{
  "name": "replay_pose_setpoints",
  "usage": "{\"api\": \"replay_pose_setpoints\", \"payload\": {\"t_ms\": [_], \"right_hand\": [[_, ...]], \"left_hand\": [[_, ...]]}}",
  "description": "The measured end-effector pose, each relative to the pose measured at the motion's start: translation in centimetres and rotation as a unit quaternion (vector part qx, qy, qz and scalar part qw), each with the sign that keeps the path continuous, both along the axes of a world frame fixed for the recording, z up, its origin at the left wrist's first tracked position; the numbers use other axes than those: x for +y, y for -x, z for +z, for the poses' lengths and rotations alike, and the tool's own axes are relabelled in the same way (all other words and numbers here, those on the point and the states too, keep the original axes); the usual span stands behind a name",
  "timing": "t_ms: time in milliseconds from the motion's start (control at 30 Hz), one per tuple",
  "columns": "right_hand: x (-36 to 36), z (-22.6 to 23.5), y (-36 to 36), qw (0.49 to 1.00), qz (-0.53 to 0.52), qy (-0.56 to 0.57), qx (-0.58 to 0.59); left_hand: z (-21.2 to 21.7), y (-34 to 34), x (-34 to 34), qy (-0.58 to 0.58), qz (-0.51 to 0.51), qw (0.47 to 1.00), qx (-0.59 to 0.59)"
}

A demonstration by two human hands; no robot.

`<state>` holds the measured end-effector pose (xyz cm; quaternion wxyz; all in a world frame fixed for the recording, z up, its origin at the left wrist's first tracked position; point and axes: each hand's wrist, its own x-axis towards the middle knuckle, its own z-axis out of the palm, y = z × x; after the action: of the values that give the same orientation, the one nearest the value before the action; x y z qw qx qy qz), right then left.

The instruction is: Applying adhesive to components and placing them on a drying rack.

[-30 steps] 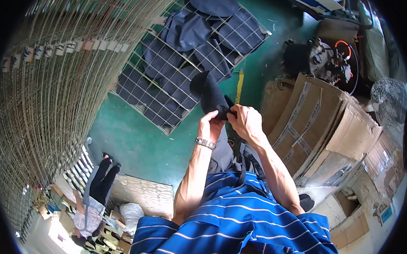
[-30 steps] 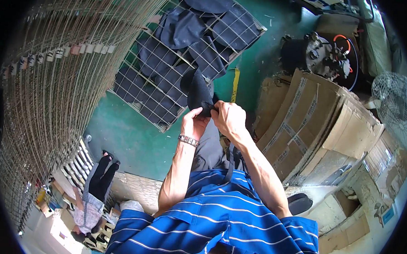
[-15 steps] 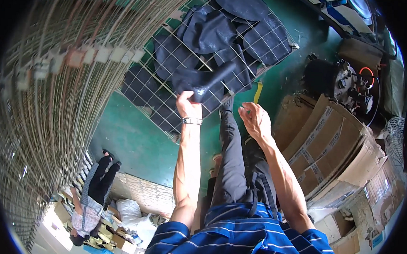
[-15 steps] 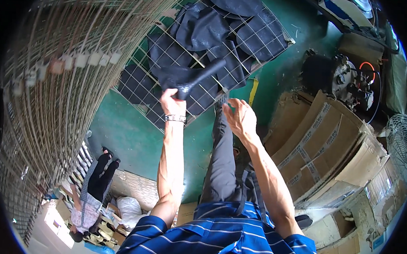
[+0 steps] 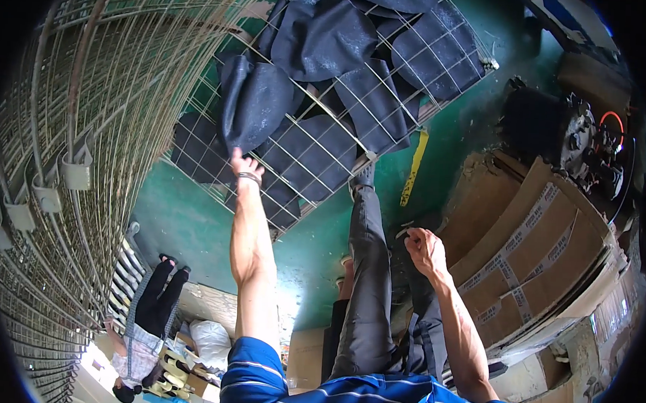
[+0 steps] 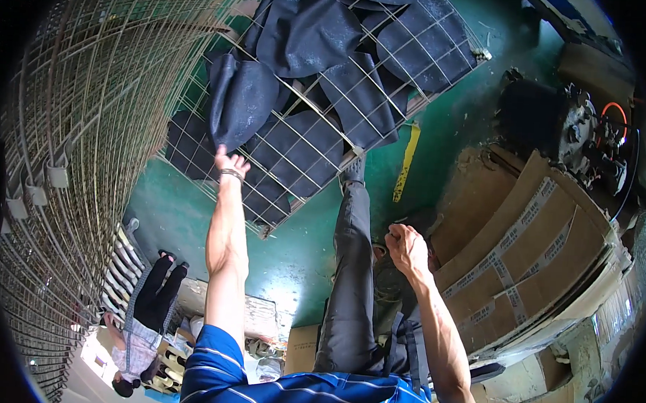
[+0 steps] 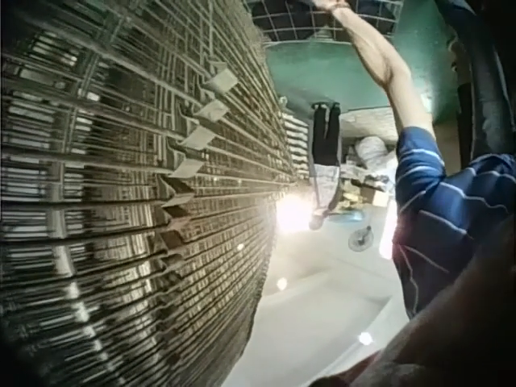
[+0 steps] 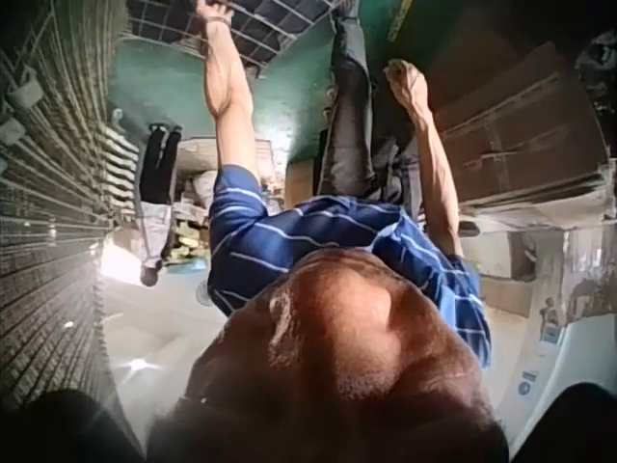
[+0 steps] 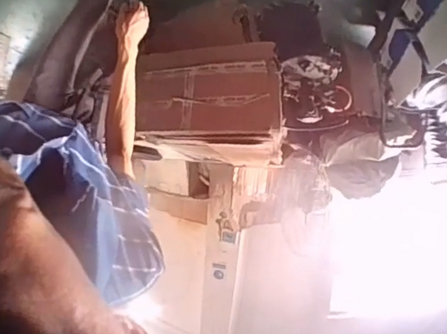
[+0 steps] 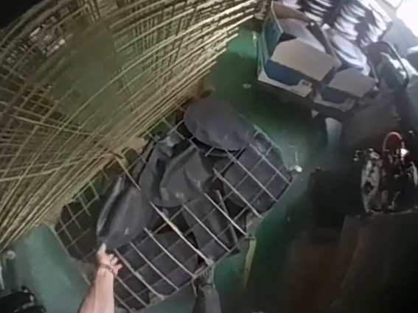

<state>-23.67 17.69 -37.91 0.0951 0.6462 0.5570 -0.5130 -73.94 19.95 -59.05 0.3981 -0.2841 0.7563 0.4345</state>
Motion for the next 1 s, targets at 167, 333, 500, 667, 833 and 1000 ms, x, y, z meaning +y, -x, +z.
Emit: {"api": "replay_pose_setpoints", "payload": {"t_ms": [167,333,500,667,833,1000], "right_hand": [[-2.5,6.1,-3.5,0.993,-0.059,0.093,-0.053],[-4.7,13.5,-9.3,0.988,-0.147,0.042,-0.031],[-7.6,21.1,-14.6,0.972,-0.236,0.002,0.012],[-13.1,27.0,-22.1,0.949,-0.315,-0.028,0.017],[-19.4,30.3,-28.7,0.912,-0.404,-0.074,-0.006],[-25.0,31.4,-33.1,0.851,-0.507,-0.128,-0.048]], "left_hand": [[3.7,-13.6,-5.6,-0.070,-0.527,0.843,0.082],[13.4,-27.1,-9.5,-0.074,-0.676,0.733,0.007],[19.6,-31.8,-10.6,-0.030,-0.732,0.681,0.020],[26.3,-33.6,-8.0,-0.031,-0.736,0.675,0.043],[32.1,-37.1,-4.3,-0.015,-0.748,0.662,0.055],[36.0,-42.6,-3.1,-0.028,-0.765,0.644,0.012]]}}
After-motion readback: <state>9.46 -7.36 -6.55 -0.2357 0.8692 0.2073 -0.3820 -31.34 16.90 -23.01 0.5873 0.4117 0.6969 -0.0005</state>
